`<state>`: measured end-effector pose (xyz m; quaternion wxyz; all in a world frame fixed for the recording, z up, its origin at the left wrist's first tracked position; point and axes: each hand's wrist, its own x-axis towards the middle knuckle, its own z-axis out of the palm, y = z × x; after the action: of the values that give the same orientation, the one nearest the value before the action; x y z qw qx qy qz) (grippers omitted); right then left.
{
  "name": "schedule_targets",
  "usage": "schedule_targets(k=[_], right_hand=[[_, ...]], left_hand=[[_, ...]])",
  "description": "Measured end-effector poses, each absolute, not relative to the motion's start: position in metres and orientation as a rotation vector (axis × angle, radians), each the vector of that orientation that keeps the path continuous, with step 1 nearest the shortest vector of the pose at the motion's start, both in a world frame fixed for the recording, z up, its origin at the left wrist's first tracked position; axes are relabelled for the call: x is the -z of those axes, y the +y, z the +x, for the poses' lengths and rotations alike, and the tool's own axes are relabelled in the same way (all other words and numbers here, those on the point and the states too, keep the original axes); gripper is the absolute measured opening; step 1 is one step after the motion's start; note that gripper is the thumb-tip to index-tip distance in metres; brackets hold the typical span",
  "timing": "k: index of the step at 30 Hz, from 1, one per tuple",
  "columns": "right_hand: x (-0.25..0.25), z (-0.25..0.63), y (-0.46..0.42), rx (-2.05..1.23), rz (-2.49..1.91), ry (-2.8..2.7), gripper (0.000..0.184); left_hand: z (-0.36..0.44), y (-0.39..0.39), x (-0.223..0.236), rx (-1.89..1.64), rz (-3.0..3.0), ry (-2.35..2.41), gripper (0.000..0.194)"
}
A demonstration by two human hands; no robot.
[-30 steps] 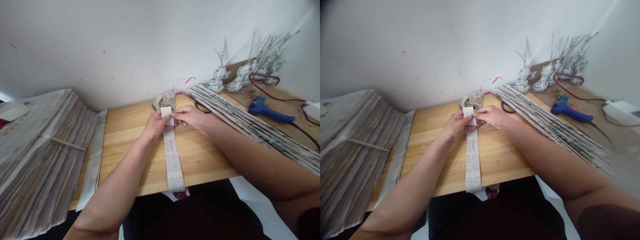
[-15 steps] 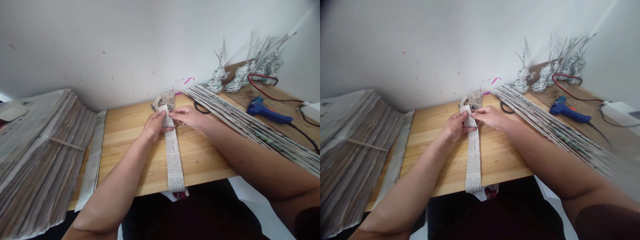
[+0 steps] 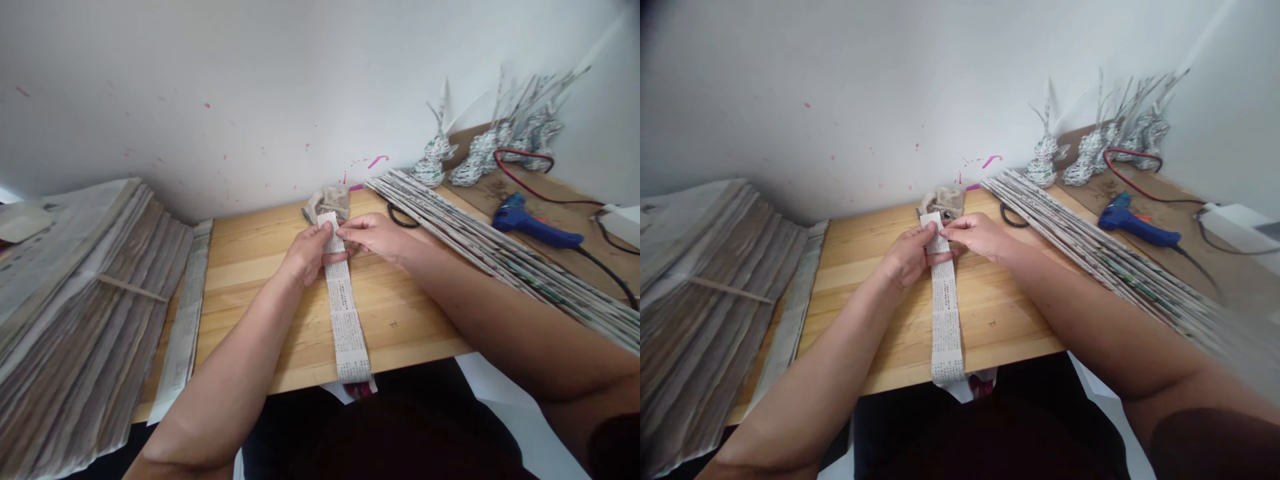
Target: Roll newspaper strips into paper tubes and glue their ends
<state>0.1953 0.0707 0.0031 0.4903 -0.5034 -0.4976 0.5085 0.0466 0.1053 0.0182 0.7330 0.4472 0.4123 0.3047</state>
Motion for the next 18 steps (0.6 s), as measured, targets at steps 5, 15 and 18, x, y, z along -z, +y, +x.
schedule_targets(k=[5,15,18], right_hand=[[-0.0047,0.1903,0.0697,-1.236,-1.250,-1.121,0.031],[-0.0012,0.1989,0.0718,-1.297,-1.274,-1.264,0.025],[-0.0027,0.1947,0.0706,-1.275,-1.290,-1.216,0.028]], left_hand=[[0.0470,0.1046,-0.0181,-0.660,0.985,0.887,0.028],[0.0436,0.1074,-0.0192,-0.708,1.014,0.882,0.030],[0.0447,0.1054,-0.0186,-0.709,1.039,0.886,0.031]])
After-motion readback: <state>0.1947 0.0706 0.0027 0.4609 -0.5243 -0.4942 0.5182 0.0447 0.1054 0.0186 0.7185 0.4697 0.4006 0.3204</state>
